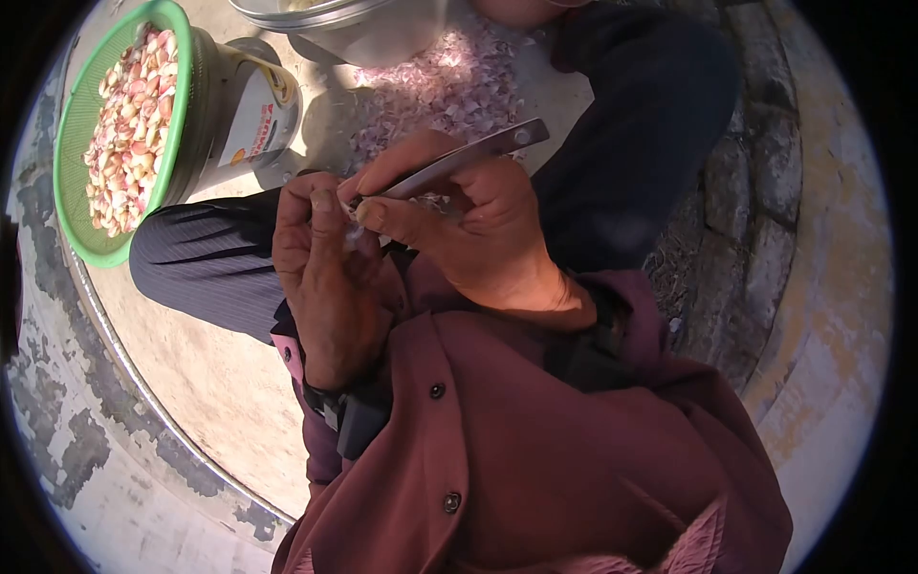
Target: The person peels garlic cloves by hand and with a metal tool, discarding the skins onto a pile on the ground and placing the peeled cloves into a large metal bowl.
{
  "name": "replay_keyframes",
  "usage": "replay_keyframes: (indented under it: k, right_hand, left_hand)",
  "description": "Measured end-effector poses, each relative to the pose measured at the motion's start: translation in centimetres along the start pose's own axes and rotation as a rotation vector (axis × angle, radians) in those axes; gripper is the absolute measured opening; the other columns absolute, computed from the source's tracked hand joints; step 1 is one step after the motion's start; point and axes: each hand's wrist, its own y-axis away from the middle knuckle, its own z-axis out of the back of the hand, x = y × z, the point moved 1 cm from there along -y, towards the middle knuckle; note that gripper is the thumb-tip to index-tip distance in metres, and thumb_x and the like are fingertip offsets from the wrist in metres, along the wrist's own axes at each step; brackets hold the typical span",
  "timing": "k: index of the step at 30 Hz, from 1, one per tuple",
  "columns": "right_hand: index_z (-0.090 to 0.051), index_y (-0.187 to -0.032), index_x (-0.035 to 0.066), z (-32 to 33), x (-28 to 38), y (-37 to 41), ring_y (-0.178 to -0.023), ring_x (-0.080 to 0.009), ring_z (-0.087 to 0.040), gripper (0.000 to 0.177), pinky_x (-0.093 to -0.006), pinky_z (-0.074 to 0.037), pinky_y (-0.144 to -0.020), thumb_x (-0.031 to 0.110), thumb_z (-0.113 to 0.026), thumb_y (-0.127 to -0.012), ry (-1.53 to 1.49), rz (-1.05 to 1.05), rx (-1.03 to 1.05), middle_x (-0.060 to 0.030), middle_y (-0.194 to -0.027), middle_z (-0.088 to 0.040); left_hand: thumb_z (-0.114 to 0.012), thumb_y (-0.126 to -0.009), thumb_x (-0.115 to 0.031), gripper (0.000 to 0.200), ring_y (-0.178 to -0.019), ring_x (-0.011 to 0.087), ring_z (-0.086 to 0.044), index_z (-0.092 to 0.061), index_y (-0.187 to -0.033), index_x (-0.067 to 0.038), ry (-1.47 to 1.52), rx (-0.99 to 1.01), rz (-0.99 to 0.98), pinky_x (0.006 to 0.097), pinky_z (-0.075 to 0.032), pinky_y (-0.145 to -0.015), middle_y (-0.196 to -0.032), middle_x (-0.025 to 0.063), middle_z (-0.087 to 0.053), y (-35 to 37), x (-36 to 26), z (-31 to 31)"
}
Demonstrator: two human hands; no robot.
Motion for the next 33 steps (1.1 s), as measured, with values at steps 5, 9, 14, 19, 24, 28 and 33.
replay_keyframes:
  k: [5,9,14,19,24,28,33]
  right_hand:
    - [-0.058,-0.099,-0.001,0.0,0.3,0.1,-0.095,-0.0212,-0.065,0.017,-0.0314,-0.052,-0.084,0.004,-0.068,-0.086,-0.115,-0.059,-0.027,-0.0164,-0.099,-0.066]
    - [-0.058,-0.100,0.001,0.3,0.5,0.0,-0.091,-0.0191,-0.065,0.015,-0.0319,-0.053,-0.082,0.008,-0.065,-0.089,-0.345,-0.322,-0.031,-0.0153,-0.099,-0.066]
    - [-0.058,-0.101,0.002,0.5,-0.8,0.0,-0.092,-0.0183,-0.065,0.015,-0.0314,-0.054,-0.083,0.010,-0.064,-0.090,-0.435,-0.347,-0.095,-0.0159,-0.099,-0.066]
    - [-0.058,-0.101,0.002,0.5,-1.4,0.1,-0.094,-0.0187,-0.064,0.015,-0.0310,-0.053,-0.085,0.007,-0.065,-0.089,-0.078,-0.085,-0.091,-0.0164,-0.100,-0.066]
    - [-0.058,-0.100,0.002,0.0,-1.3,0.2,-0.094,-0.0180,-0.064,0.014,-0.0296,-0.052,-0.084,0.006,-0.065,-0.088,-0.162,-0.114,-0.065,-0.0160,-0.100,-0.067]
    - [-0.059,-0.100,0.004,1.6,-1.2,-0.1,-0.093,-0.0165,-0.064,0.012,-0.0282,-0.051,-0.082,0.009,-0.064,-0.090,-0.129,-0.180,-0.227,-0.0139,-0.100,-0.067]
    - [-0.060,-0.101,0.005,1.6,-0.8,0.2,-0.092,-0.0145,-0.063,0.013,-0.0270,-0.050,-0.082,0.011,-0.064,-0.090,-0.103,-0.225,-0.201,-0.0125,-0.100,-0.067]
  left_hand:
    - [-0.054,-0.098,-0.025,0.016,-0.063,0.0008,-0.042,-0.051,-0.096,-0.010,-0.006,0.046,-0.030,0.0158,-0.034,-0.054,-0.077,-0.0042,-0.052,-0.2,0.6,0.6]
    - [-0.054,-0.098,-0.025,0.016,-0.066,0.0015,-0.044,-0.051,-0.098,-0.009,0.122,0.087,0.056,0.0157,-0.035,-0.056,-0.079,-0.0032,-0.053,-0.4,0.7,0.6]
    - [-0.055,-0.097,-0.025,0.018,-0.069,0.0025,-0.047,-0.052,-0.101,-0.007,0.146,0.008,0.052,0.0159,-0.037,-0.058,-0.081,-0.0021,-0.055,-0.7,0.9,0.5]
    - [-0.058,-0.096,-0.021,0.019,-0.071,0.0025,-0.049,-0.054,-0.103,-0.005,-0.139,0.001,-0.161,0.0158,-0.039,-0.058,-0.083,-0.0015,-0.057,-0.2,1.9,0.9]
    - [-0.059,-0.095,-0.018,0.016,-0.071,0.0023,-0.046,-0.056,-0.100,-0.003,-0.250,-0.003,-0.189,0.0167,-0.038,-0.061,-0.082,-0.0026,-0.055,-0.3,2.1,1.2]
    - [-0.056,-0.096,-0.019,0.015,-0.065,0.0015,-0.041,-0.057,-0.098,-0.003,-0.133,-0.102,-0.095,0.0174,-0.033,-0.056,-0.078,-0.0034,-0.053,0.0,1.1,1.7]
    - [-0.055,-0.097,-0.021,0.017,-0.059,0.0000,-0.034,-0.055,-0.103,-0.005,-0.041,-0.052,-0.028,0.0173,-0.026,-0.050,-0.074,-0.0042,-0.050,-0.7,1.4,1.5]
